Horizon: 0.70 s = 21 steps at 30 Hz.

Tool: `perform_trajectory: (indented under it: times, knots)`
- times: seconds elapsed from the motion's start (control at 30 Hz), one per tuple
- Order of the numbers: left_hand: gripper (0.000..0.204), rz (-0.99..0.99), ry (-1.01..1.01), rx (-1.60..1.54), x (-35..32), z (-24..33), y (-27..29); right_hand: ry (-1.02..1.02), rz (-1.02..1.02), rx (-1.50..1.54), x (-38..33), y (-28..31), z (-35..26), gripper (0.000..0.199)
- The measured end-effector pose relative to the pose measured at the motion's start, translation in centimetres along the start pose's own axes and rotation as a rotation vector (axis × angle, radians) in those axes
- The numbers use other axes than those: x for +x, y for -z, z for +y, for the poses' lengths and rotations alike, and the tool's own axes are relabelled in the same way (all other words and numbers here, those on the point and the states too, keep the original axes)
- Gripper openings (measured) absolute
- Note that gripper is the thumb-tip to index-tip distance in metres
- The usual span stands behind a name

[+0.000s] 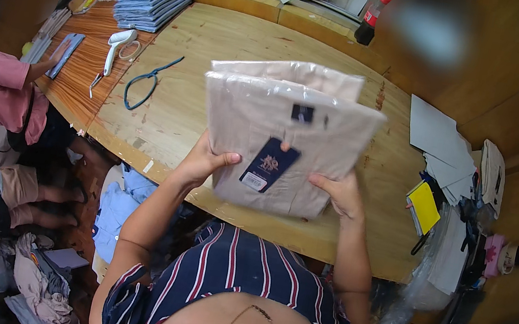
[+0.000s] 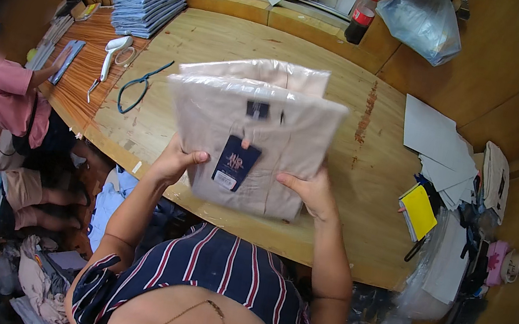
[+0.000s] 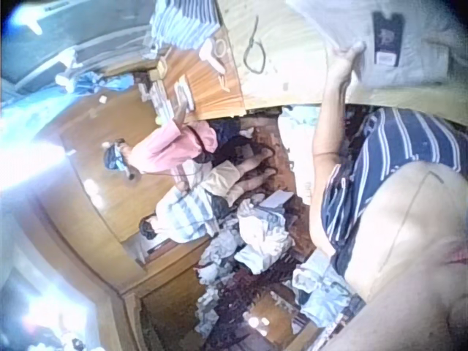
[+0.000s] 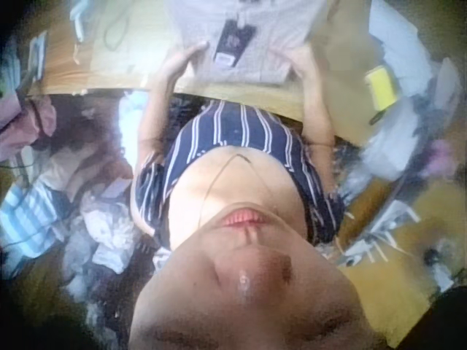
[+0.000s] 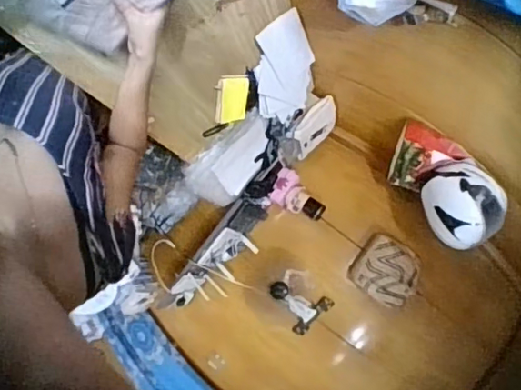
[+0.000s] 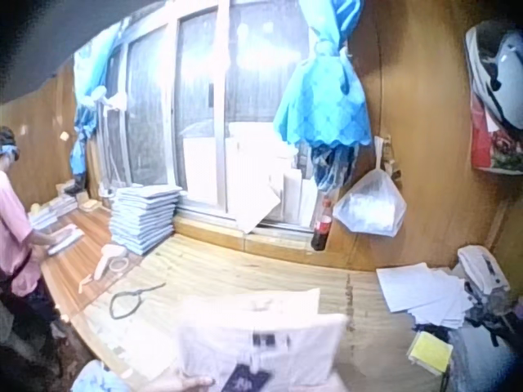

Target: The person packages folded garments into plastic bags, organizes them into stacks, and ties them together using blue ribbon; the person also sorts through a stack of white packing sheets.

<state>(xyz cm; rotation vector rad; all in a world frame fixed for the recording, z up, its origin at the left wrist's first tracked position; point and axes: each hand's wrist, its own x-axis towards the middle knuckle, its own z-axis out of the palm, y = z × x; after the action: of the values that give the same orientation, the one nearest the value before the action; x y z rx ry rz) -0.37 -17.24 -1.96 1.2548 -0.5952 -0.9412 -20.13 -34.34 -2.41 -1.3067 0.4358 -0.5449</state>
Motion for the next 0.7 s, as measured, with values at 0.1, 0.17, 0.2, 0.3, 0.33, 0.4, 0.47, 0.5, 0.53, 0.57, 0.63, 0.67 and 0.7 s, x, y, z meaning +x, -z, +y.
perform_trajectory:
  times: [0.1, 0.17, 0.2, 0.3, 0.33, 0.4, 0.47, 0.5, 0.53, 0.57, 0.63, 0.67, 0.7]
  knots:
    - [0.058, -0.116, -0.130, 0.172, -0.8, 0.9, -0.3, 0.006, 0.032, -0.324, -1.5, 1.5, -1.2, 0.064]
    - [0.058, -0.190, -0.048, 0.352, -0.6, 1.8, -0.3, 0.079, -0.077, -0.283, -2.3, 2.6, -0.8, 0.067]
    - [0.059, -0.230, -0.007, 0.442, -0.5, 2.0, -0.4, 0.075, -0.056, -0.320, -2.6, 2.8, 0.0, 0.067]
    - [0.058, -0.214, -0.098, 0.400, -0.1, -2.0, -0.3, 0.009, 0.011, -0.245, -3.3, 3.0, 3.0, 0.065]
    - [0.057, -0.202, -0.188, 0.393, -0.1, -2.8, -0.3, 0.008, 0.043, -0.190, -3.2, 3.2, 3.6, 0.064]
    - [0.058, -0.219, -0.119, 0.389, 0.2, -3.1, -0.1, -0.008, 0.102, -0.076, -3.0, 2.4, 4.0, 0.063]
    - [0.058, -0.207, -0.224, 0.543, 0.7, -2.7, 0.0, -0.011, 0.143, -0.267, -3.4, 2.0, 2.4, 0.060]
    - [0.061, -0.206, -0.270, 0.565, 0.5, -1.1, -0.7, -0.011, 0.153, -0.362, -3.5, 2.1, 1.8, 0.059]
    - [0.065, -0.202, -0.162, 0.385, 0.6, -0.9, -1.0, -0.057, 0.150, -0.387, -3.5, 3.7, 2.5, 0.056]
    - [0.067, -0.250, -0.063, 0.382, 0.9, -0.4, -1.2, -0.022, 0.156, -0.244, -3.4, 2.6, 1.6, 0.056]
    - [0.069, -0.309, 0.053, 0.388, 1.5, -1.3, -1.1, -0.116, 0.151, -0.086, -2.7, 2.1, 2.1, 0.057]
    - [0.070, -0.330, 0.072, 0.394, 2.2, -4.0, -0.5, -0.241, 0.146, -0.082, -2.7, 3.5, 4.6, 0.058]
    - [0.071, -0.357, 0.097, 0.404, 2.6, -5.6, 0.2, -0.369, 0.149, -0.074, -2.9, 4.2, 6.1, 0.059]
